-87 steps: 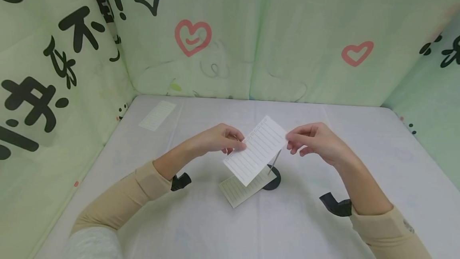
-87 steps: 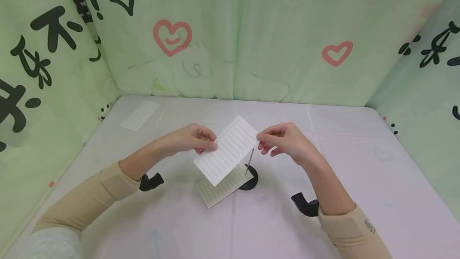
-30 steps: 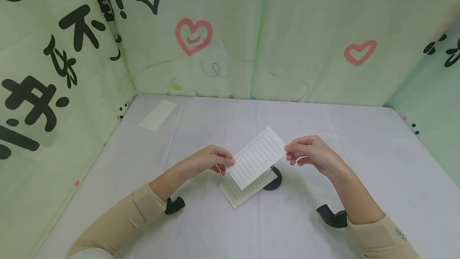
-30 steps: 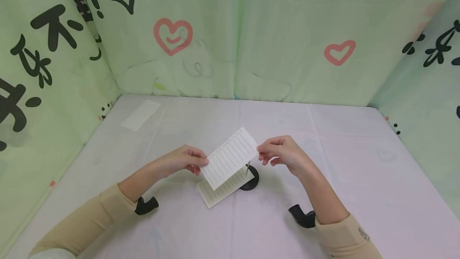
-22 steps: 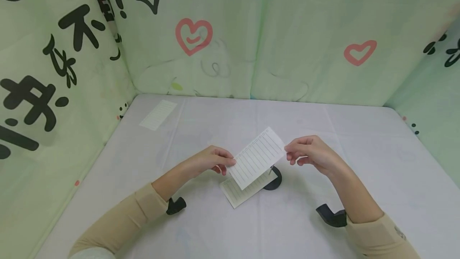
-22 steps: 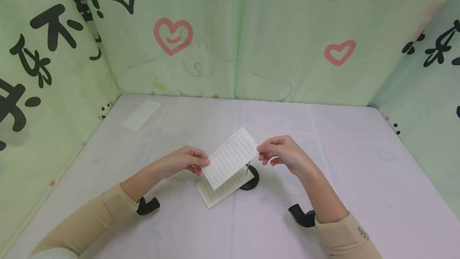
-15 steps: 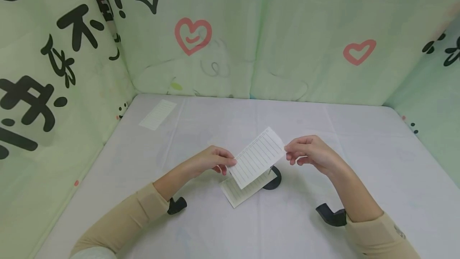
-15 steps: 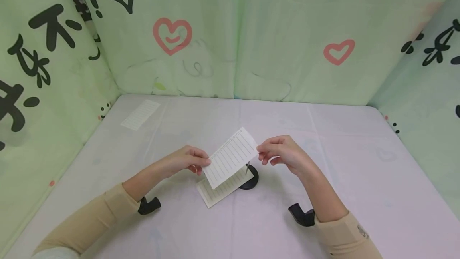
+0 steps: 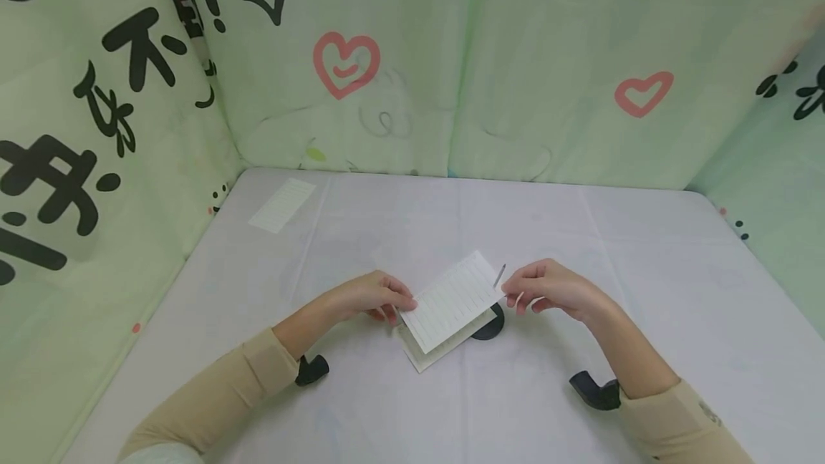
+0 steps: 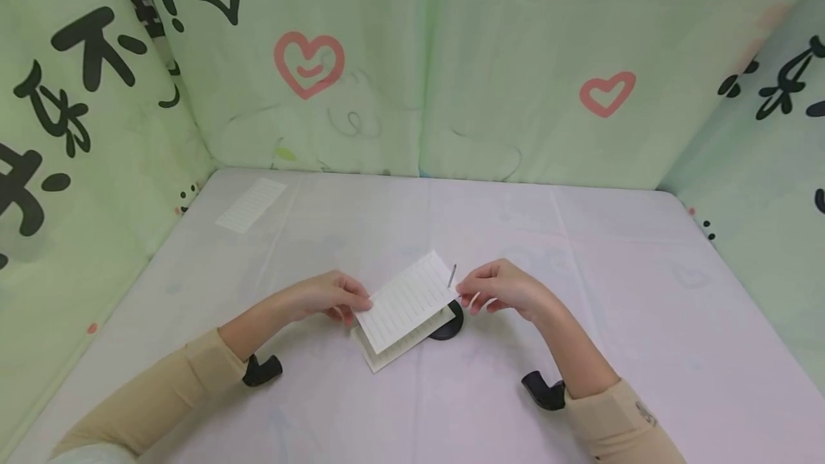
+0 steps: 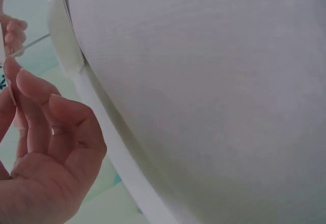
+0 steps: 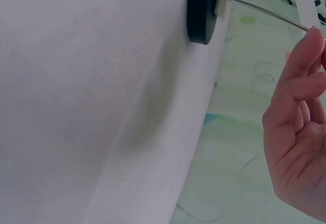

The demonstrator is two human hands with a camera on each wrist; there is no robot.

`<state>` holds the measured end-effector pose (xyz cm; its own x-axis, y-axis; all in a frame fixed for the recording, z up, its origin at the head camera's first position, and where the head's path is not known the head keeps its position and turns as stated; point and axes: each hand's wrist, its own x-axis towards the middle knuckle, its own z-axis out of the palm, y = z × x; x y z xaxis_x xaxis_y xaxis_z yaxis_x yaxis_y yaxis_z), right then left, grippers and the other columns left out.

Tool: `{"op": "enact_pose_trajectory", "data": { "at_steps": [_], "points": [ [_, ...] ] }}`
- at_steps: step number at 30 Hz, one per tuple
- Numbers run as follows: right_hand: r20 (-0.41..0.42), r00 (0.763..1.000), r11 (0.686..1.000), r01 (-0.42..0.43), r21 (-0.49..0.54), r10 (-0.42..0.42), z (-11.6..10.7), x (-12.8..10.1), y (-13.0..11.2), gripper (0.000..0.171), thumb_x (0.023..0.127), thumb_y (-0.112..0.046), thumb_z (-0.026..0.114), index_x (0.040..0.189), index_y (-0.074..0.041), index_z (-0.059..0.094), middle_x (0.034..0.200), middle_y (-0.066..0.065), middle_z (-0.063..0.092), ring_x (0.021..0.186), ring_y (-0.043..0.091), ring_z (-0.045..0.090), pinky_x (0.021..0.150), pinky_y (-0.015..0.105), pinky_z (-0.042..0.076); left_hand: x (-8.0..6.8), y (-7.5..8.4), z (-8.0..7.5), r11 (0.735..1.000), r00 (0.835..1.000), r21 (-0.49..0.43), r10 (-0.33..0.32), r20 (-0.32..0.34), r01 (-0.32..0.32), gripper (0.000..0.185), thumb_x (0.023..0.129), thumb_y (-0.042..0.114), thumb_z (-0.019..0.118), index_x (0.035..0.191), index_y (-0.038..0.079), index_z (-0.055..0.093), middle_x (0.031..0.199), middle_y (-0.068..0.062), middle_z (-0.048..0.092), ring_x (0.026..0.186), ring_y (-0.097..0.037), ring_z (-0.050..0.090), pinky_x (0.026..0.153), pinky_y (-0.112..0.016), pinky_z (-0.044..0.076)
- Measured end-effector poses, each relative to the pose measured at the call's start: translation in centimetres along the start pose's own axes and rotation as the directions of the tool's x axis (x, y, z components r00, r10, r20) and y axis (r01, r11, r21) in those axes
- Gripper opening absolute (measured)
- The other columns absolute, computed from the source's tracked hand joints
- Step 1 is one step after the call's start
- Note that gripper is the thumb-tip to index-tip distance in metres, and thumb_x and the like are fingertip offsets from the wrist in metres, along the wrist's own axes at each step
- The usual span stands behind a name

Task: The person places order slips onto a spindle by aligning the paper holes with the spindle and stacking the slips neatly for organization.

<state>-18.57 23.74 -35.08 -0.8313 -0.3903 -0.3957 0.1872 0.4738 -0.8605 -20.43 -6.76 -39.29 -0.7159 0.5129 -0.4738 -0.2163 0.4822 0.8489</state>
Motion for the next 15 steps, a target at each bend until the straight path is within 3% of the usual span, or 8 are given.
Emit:
{"op": "enact_pose_trajectory", "data": {
  "at_steps": [8,15],
  "points": [
    [0.066,0.997,0.989,-0.039,-0.144,0.049,0.6,1.2,1.2,0.027,0.085,-0.024,0.062,0.087,0.002,0.065,0.067,0.000,0.060,0.062,0.014,0.057,0.053,0.026,0.042,-0.2,-0.1,0.3,0.993,0.994,0.039,-0.109,0.005,0.109,0.013,0.083,0.017,0.065,0.088,0.005,0.067,0.060,-0.002,0.056,0.051,-0.013,0.052,0.049,-0.022,0.039],
    [0.069,0.992,0.976,-0.088,-0.199,0.104,1.1,1.9,1.7,0.024,0.083,-0.024,0.064,0.085,0.000,0.066,0.061,0.000,0.059,0.056,0.012,0.055,0.050,0.023,0.038,-0.3,-0.1,0.6,0.988,0.989,0.043,-0.149,0.007,0.148,0.012,0.081,0.015,0.065,0.087,0.005,0.067,0.055,-0.004,0.056,0.047,-0.012,0.050,0.045,-0.020,0.039]
  ]
}}
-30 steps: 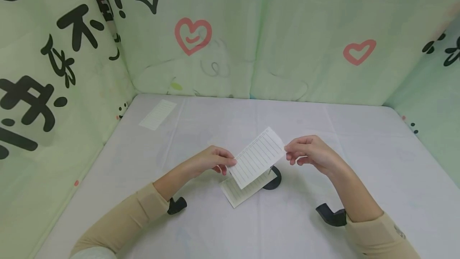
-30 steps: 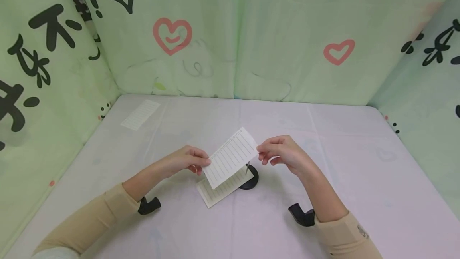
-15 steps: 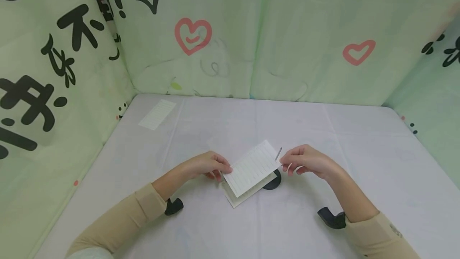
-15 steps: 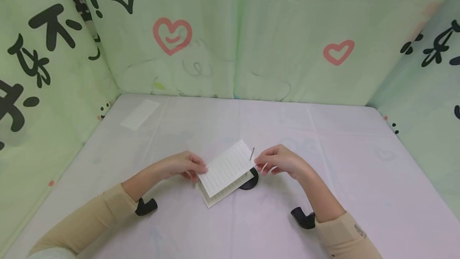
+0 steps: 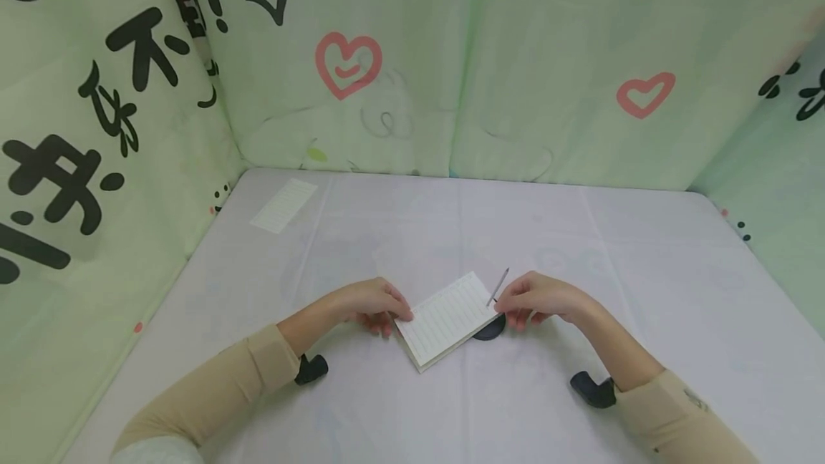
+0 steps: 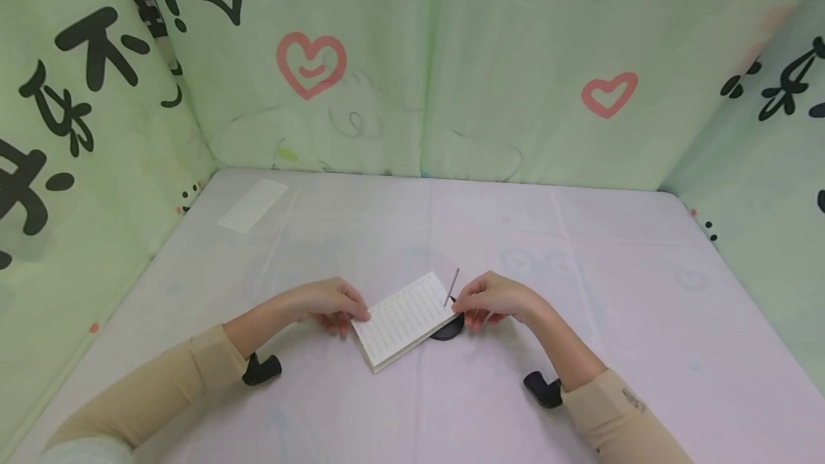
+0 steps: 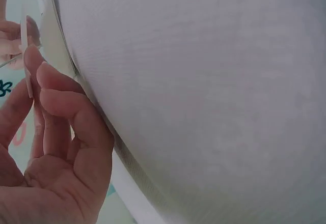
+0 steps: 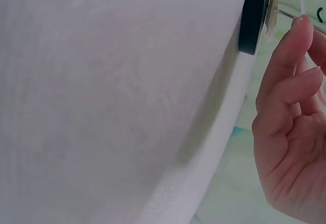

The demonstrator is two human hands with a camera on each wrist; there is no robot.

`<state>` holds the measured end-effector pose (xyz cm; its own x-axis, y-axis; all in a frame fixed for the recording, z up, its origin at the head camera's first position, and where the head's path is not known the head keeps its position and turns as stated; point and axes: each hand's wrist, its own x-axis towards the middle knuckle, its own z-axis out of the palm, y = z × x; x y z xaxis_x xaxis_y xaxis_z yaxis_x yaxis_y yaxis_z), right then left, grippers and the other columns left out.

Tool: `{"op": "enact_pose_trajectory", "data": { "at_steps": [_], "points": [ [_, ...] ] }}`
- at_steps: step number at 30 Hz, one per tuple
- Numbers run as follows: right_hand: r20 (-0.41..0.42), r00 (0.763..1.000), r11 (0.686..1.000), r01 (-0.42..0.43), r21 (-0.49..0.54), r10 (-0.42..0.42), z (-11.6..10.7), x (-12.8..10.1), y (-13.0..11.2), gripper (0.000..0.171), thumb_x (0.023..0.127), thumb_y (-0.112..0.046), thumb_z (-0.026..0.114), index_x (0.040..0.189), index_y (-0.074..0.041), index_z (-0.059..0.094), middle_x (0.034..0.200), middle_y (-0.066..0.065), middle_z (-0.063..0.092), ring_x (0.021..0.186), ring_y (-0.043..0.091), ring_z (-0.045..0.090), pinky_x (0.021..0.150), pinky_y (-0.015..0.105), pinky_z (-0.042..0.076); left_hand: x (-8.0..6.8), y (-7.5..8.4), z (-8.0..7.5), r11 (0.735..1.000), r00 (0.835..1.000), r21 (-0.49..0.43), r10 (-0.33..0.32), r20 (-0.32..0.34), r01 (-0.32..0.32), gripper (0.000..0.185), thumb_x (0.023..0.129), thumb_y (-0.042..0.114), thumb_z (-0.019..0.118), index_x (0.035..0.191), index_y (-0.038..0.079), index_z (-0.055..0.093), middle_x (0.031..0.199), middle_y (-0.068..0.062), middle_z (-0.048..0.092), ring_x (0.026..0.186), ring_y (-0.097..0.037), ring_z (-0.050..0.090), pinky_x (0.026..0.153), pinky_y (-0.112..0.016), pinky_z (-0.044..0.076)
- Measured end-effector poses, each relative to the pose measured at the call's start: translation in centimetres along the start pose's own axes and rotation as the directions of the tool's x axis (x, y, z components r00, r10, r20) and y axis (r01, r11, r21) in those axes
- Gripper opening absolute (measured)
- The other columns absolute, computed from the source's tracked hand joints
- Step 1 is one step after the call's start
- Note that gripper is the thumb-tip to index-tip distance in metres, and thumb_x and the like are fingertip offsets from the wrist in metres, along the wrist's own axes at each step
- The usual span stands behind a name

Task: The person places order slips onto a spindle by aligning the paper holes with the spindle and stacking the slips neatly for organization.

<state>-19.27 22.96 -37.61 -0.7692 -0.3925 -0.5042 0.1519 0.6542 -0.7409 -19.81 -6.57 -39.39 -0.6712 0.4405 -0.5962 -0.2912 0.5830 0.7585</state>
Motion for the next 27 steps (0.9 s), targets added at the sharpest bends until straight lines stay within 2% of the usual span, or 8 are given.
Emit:
{"op": "enact_pose_trajectory", "data": {
  "at_steps": [6,11,20,27],
  "points": [
    [-0.001,0.999,0.999,-0.034,-0.032,0.034,0.2,0.5,0.2,0.022,0.082,-0.025,0.065,0.083,-0.003,0.067,0.060,-0.001,0.059,0.054,0.011,0.055,0.049,0.022,0.037,0.4,-0.3,-0.1,1.000,0.999,-0.001,-0.026,0.019,0.026,0.012,0.081,0.014,0.065,0.088,0.005,0.068,0.058,-0.004,0.061,0.044,-0.010,0.051,0.042,-0.018,0.039],
    [0.001,0.998,0.998,-0.058,-0.036,0.059,0.4,0.8,0.4,0.020,0.081,-0.025,0.066,0.083,-0.005,0.068,0.059,-0.002,0.059,0.053,0.010,0.055,0.048,0.021,0.036,0.7,-0.4,0.0,0.999,0.999,0.010,-0.034,0.039,0.033,0.012,0.082,0.014,0.064,0.088,0.004,0.068,0.068,-0.009,0.068,0.043,-0.009,0.051,0.041,-0.016,0.039],
    [-0.005,0.994,0.993,-0.111,-0.028,0.111,0.7,1.3,0.7,0.018,0.079,-0.024,0.066,0.080,-0.007,0.069,0.055,-0.002,0.059,0.049,0.008,0.054,0.045,0.018,0.034,0.9,-0.4,0.3,0.996,0.998,0.071,-0.053,0.021,0.051,0.010,0.083,0.013,0.064,0.084,0.004,0.068,0.070,-0.010,0.069,0.043,-0.009,0.054,0.040,-0.016,0.038],
    [-0.005,0.994,0.993,-0.109,-0.041,0.109,0.8,1.3,0.5,0.018,0.080,-0.024,0.065,0.078,-0.006,0.068,0.055,-0.003,0.059,0.048,0.007,0.054,0.045,0.018,0.034,1.0,-0.4,0.5,0.993,0.998,0.104,-0.064,0.009,0.063,0.009,0.082,0.013,0.064,0.082,0.004,0.068,0.068,-0.009,0.068,0.043,-0.010,0.054,0.039,-0.016,0.037]
  ]
}}
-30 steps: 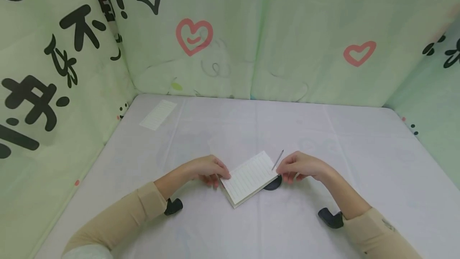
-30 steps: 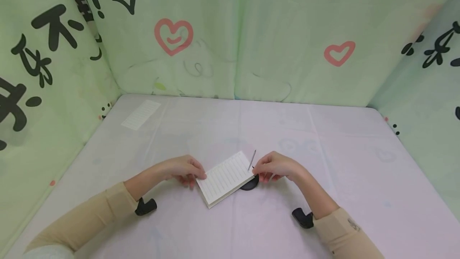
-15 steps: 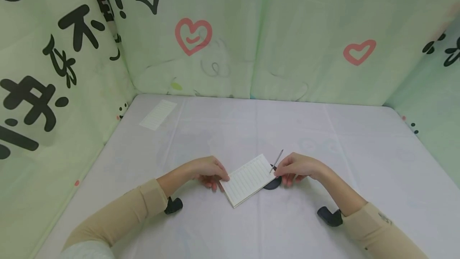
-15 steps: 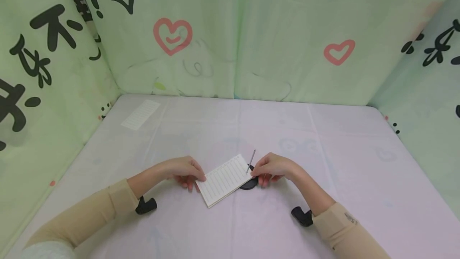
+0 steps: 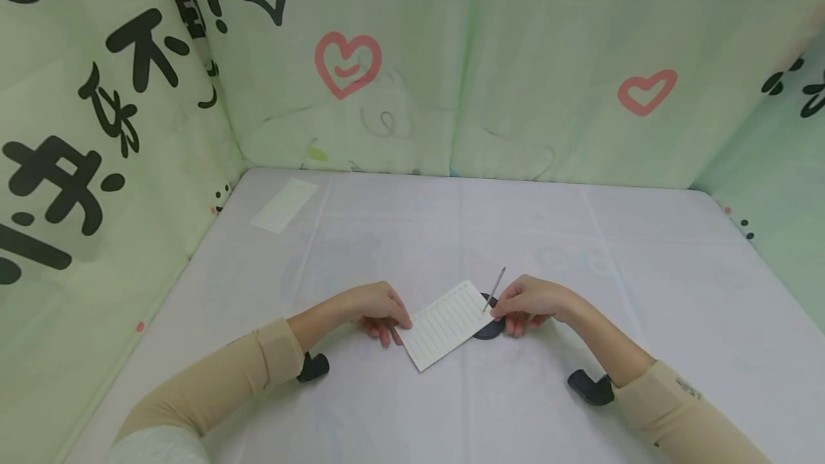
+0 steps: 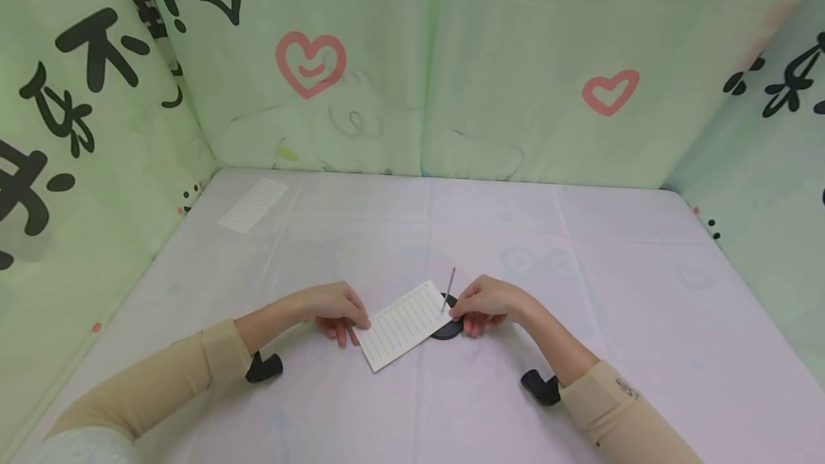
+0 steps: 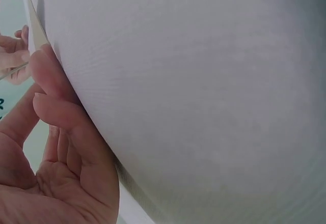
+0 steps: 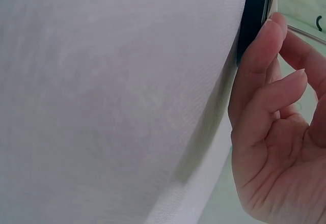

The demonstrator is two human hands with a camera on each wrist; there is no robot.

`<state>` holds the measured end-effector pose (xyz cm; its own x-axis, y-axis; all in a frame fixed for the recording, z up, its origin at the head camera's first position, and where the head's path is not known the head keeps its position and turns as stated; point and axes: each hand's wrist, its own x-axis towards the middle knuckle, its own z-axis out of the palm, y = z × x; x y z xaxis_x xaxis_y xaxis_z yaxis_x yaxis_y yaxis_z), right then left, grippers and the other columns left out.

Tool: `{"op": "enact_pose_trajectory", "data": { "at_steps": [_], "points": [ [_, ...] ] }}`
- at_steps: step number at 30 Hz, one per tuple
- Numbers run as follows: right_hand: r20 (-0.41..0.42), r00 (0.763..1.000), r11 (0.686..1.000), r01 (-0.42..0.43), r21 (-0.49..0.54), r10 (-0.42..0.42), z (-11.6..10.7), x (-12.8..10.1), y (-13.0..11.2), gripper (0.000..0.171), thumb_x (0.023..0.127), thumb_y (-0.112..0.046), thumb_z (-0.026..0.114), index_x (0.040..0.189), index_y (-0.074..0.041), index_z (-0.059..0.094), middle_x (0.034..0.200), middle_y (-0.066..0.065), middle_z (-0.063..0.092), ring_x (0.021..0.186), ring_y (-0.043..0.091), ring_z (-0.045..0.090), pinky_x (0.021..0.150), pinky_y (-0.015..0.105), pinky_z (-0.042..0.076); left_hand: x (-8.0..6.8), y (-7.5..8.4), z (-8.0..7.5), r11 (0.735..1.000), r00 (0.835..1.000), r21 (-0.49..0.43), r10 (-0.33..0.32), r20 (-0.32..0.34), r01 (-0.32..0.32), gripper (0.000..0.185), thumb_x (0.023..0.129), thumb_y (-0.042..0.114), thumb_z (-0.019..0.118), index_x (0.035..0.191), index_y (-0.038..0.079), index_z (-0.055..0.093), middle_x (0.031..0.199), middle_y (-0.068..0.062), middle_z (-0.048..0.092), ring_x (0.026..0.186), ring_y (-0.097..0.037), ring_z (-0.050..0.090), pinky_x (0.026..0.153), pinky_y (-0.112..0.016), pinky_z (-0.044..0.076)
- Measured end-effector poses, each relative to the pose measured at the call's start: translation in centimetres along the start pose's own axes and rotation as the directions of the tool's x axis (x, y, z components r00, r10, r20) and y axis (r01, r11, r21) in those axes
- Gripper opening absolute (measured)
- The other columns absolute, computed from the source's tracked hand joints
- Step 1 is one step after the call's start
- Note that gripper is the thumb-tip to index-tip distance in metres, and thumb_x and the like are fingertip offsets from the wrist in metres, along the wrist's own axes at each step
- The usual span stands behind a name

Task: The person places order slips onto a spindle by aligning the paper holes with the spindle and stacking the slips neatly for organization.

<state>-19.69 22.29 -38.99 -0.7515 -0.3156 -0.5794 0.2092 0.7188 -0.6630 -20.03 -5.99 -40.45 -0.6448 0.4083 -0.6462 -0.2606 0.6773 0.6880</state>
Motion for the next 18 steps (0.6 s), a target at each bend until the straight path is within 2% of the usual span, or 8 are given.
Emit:
{"op": "enact_pose_trajectory", "data": {
  "at_steps": [18],
  "points": [
    [-0.007,1.000,1.000,0.008,0.004,-0.008,0.14,-0.26,-0.24,0.019,0.080,-0.023,0.065,0.079,-0.005,0.068,0.055,-0.003,0.058,0.048,0.007,0.053,0.045,0.019,0.035,0.08,-0.19,0.12,1.000,1.000,0.022,0.016,-0.007,-0.016,0.009,0.083,0.013,0.063,0.082,0.005,0.066,0.067,-0.009,0.068,0.043,-0.010,0.054,0.039,-0.016,0.038]
  ]
}}
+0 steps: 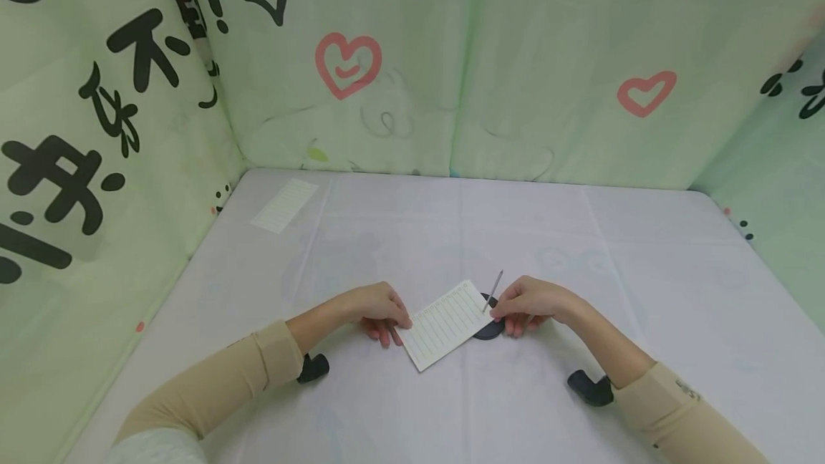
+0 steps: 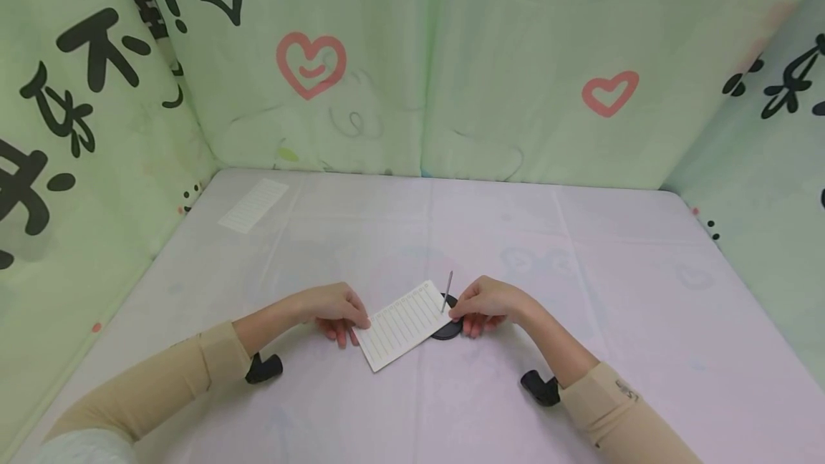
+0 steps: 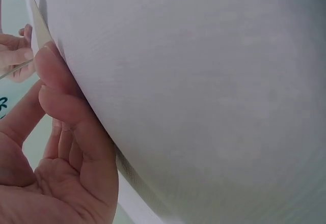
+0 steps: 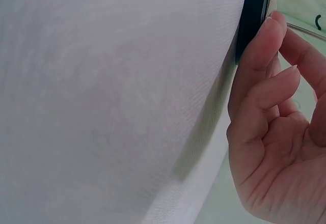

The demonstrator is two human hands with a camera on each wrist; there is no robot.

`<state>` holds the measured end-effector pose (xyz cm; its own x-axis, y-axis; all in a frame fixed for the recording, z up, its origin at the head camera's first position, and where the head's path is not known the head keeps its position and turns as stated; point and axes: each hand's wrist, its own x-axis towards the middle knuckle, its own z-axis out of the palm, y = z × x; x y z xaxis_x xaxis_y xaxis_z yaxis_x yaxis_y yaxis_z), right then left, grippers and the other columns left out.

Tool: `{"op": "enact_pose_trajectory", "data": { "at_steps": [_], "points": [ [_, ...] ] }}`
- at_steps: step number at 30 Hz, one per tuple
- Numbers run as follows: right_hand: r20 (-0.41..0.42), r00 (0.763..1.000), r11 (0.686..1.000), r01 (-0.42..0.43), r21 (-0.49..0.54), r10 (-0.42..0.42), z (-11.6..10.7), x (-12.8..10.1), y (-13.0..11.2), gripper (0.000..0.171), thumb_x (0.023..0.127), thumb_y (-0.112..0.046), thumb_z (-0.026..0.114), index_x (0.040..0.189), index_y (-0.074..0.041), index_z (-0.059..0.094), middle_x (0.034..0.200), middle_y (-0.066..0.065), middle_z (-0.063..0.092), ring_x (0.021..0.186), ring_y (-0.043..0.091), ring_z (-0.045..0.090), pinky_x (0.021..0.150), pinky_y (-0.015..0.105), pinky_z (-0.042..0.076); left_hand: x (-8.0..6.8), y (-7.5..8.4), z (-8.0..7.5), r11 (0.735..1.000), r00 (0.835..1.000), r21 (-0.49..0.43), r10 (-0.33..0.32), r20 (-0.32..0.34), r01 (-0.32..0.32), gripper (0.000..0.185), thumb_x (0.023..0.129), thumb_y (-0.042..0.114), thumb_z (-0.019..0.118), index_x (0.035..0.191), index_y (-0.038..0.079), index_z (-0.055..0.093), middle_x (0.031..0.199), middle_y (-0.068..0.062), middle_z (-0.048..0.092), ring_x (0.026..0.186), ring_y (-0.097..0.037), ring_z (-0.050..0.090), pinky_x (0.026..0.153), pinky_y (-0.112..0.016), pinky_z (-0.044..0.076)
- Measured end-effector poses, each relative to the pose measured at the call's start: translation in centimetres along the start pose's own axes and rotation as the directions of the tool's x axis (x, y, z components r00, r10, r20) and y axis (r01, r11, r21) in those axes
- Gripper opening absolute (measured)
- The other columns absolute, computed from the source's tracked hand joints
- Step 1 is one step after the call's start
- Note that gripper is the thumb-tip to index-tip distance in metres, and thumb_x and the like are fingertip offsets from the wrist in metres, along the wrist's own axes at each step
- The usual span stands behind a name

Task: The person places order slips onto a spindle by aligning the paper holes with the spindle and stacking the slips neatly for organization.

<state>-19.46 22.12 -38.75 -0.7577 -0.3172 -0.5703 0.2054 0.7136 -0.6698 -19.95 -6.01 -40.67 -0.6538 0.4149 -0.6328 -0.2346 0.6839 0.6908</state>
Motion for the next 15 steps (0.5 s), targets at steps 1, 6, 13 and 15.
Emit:
{"op": "enact_pose_trajectory", "data": {
  "at_steps": [1,6,13,15],
  "points": [
    [0.001,1.000,1.000,0.001,0.002,-0.001,0.0,0.0,0.0,0.019,0.080,-0.023,0.065,0.079,-0.005,0.068,0.055,-0.002,0.059,0.048,0.007,0.053,0.045,0.019,0.035,-0.1,0.0,0.0,1.000,1.000,0.001,0.003,0.000,-0.003,0.009,0.083,0.013,0.063,0.081,0.005,0.066,0.067,-0.009,0.068,0.043,-0.010,0.054,0.039,-0.017,0.039],
    [0.000,1.000,1.000,0.003,0.004,-0.003,0.0,0.0,0.0,0.018,0.080,-0.023,0.066,0.078,-0.005,0.068,0.055,-0.002,0.059,0.049,0.007,0.053,0.046,0.019,0.035,-0.6,0.3,-0.3,0.997,0.998,0.074,0.037,-0.054,-0.033,0.009,0.083,0.014,0.063,0.082,0.006,0.067,0.064,-0.006,0.066,0.045,-0.011,0.054,0.042,-0.019,0.040],
    [-0.002,1.000,1.000,0.000,0.000,0.000,0.0,0.1,0.1,0.018,0.081,-0.023,0.066,0.078,-0.005,0.068,0.055,-0.002,0.059,0.049,0.007,0.053,0.046,0.019,0.036,-1.0,-0.2,-2.5,0.923,0.910,0.363,0.255,-0.328,-0.128,0.009,0.084,0.017,0.063,0.082,0.008,0.066,0.065,0.001,0.061,0.054,-0.013,0.053,0.050,-0.023,0.041],
    [-0.004,1.000,1.000,0.001,-0.004,-0.001,0.0,0.1,0.2,0.018,0.081,-0.023,0.066,0.079,-0.005,0.068,0.055,-0.002,0.059,0.049,0.007,0.053,0.046,0.019,0.036,-1.0,-0.5,-3.4,0.880,0.857,0.462,0.321,-0.404,-0.111,0.010,0.084,0.018,0.062,0.085,0.008,0.064,0.070,0.000,0.060,0.059,-0.014,0.054,0.053,-0.025,0.041]
  ]
}}
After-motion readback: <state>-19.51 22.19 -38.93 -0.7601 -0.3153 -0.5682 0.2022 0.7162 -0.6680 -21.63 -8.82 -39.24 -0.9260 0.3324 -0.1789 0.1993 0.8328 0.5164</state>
